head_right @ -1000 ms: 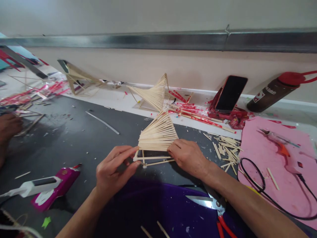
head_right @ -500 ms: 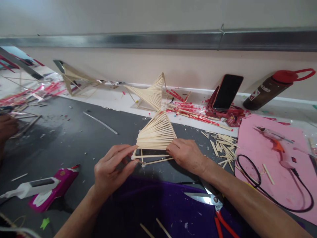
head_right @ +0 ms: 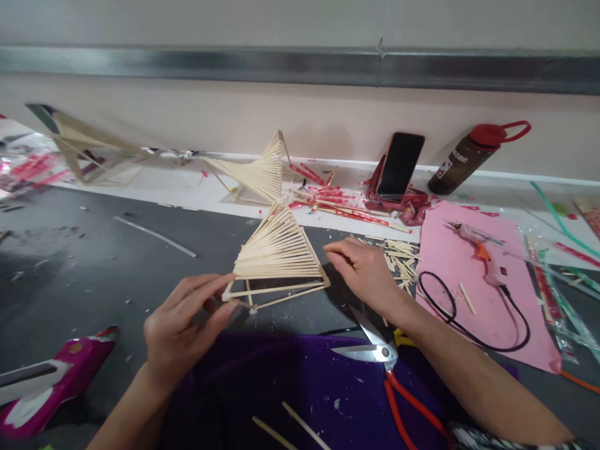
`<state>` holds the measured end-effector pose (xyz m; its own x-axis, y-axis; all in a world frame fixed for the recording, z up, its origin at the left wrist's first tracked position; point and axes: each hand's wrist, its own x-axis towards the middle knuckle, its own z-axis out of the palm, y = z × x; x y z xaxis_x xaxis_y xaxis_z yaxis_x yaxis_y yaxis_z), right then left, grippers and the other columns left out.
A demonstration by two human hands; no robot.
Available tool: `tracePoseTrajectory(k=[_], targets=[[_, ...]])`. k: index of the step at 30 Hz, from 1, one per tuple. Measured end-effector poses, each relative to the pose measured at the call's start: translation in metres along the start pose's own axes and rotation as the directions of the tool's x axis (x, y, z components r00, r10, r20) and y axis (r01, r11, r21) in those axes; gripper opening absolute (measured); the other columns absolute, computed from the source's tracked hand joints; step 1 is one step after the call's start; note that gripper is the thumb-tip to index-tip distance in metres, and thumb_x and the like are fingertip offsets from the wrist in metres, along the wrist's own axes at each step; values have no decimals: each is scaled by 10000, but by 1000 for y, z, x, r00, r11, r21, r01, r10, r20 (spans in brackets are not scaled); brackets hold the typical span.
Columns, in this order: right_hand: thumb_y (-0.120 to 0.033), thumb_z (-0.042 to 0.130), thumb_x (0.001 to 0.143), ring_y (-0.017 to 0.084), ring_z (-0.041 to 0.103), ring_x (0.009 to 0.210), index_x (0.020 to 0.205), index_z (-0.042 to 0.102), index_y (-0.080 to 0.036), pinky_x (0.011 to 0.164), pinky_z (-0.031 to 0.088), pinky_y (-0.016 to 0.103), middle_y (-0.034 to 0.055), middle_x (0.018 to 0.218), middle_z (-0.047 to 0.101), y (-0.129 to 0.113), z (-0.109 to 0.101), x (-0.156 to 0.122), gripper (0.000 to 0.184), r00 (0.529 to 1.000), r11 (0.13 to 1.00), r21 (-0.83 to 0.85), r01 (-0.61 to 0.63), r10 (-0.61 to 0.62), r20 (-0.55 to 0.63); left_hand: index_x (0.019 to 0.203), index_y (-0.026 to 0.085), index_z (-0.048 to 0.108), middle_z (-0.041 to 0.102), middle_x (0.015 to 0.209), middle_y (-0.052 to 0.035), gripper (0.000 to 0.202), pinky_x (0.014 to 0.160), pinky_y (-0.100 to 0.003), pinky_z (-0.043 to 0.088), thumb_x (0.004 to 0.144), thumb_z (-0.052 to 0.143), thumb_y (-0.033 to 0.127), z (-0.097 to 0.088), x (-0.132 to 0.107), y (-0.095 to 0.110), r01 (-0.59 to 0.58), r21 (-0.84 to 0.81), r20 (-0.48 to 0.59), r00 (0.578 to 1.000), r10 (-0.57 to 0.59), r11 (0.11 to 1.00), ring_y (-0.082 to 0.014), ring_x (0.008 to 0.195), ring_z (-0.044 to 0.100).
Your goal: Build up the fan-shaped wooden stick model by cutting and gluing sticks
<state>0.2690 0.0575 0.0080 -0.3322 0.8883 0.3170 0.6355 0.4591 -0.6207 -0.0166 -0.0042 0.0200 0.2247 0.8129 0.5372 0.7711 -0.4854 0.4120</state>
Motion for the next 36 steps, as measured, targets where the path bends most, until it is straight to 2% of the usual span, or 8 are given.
tracePoseTrajectory(k=[2,4,10,16,23,36], targets=[[-212,505,876,145,616,716,995,649,-202,650,442,251,18,857,685,5,-2,-10,187,992,992,-3,-125,125,19,1100,190,603,617,967,-31,360,619,-193,498,747,668,160,1,0,0,-3,4,-1,1000,3,1000,-86,685,577],[-196,508,860,145,607,684,1027,638,-184,630,440,257,34,893,681,10,4,-18,212,979,985,-13,-173,173,103,1095,189,605,615,967,-28,356,620,-190,496,747,670,161,1,0,0,-1,23,-14,1000,1,1000,-78,668,576],[-183,540,825,142,574,676,961,669,-177,639,412,253,28,795,635,15,25,-16,187,958,984,50,-172,155,239,1072,197,618,618,947,-18,316,592,-182,494,759,661,181,4,0,0,8,77,-42,999,-5,997,-63,610,571],[-206,552,803,90,551,525,868,714,-191,539,410,213,4,773,630,20,30,-6,175,920,955,140,-261,202,337,1088,213,615,625,954,-28,320,597,-195,506,770,649,202,3,-1,-2,11,52,-30,1000,-9,999,-79,624,583],[-187,527,798,71,537,505,803,726,-193,522,405,193,-10,741,605,24,32,-5,199,911,937,193,-291,209,356,1102,208,603,627,958,-33,343,609,-201,503,764,655,180,3,0,-1,-23,70,-35,999,25,997,-82,628,581],[-181,538,805,73,539,495,742,710,-176,518,408,193,-15,695,576,24,34,-3,183,923,937,220,-272,189,335,1114,224,602,637,989,-28,365,669,-213,523,757,668,185,2,-2,-6,-56,125,-39,997,62,991,-95,662,608]])
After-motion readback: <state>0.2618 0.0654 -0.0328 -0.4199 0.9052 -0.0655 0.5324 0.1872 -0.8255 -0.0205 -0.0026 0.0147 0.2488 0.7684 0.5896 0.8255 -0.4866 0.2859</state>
